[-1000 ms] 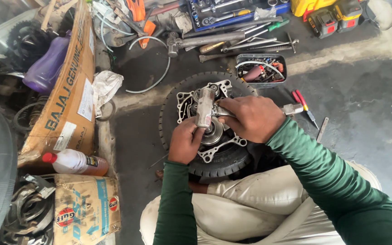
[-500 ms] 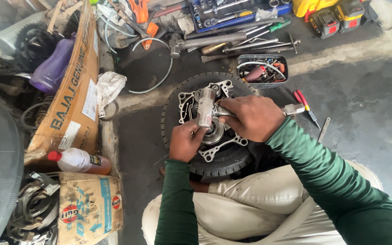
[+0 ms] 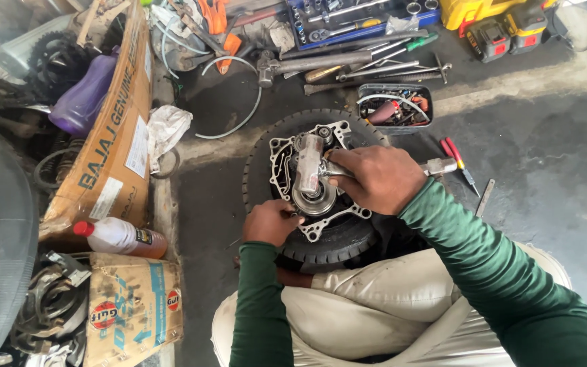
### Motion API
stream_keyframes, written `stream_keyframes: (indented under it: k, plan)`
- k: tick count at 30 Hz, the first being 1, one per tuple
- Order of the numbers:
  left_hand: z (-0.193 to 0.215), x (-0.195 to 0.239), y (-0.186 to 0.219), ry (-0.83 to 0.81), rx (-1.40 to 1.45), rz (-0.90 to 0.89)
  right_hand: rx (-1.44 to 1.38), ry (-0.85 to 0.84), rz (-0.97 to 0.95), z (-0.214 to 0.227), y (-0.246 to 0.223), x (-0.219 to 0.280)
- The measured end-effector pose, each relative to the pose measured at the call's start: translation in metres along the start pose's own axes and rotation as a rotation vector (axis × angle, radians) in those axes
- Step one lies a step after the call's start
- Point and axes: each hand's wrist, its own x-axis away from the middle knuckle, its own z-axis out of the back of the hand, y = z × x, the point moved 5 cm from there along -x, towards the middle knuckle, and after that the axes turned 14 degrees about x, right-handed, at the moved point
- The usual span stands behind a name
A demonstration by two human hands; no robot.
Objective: The person sits on the workshop floor with a scooter engine cover plate resting on a tire and works on the clutch assembly. They fit the clutch bell and hub onto the plate, align and press the parts by hand, then use a socket wrench and a hammer to drive and tighten components, repositioning the assembly as they work.
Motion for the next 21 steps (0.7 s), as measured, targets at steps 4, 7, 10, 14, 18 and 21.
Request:
stream_keyframes:
  k: [4,7,10,14,18,21]
  plan:
    - [0.019,0.013,0.005,0.009,-0.094,0.146,-0.001,0.016,0.015,-0.002,-0.001,-0.001]
    - [0.030,0.017,0.000,0.056,-0.159,0.206,-0.007,0.028,0.035,-0.001,0.000,0.000]
    - [0.039,0.023,-0.009,0.038,-0.163,0.306,-0.005,0.019,0.032,0.001,-0.002,-0.001]
    - [0.043,0.028,-0.017,0.011,-0.160,0.353,-0.006,0.018,0.039,0.000,-0.003,0.000]
    - [0.040,0.027,-0.014,-0.016,-0.113,0.336,-0.011,0.029,0.033,0.003,-0.002,0.000]
    - [0.041,0.029,-0.013,-0.021,-0.103,0.342,-0.018,0.031,0.021,0.004,-0.002,0.000]
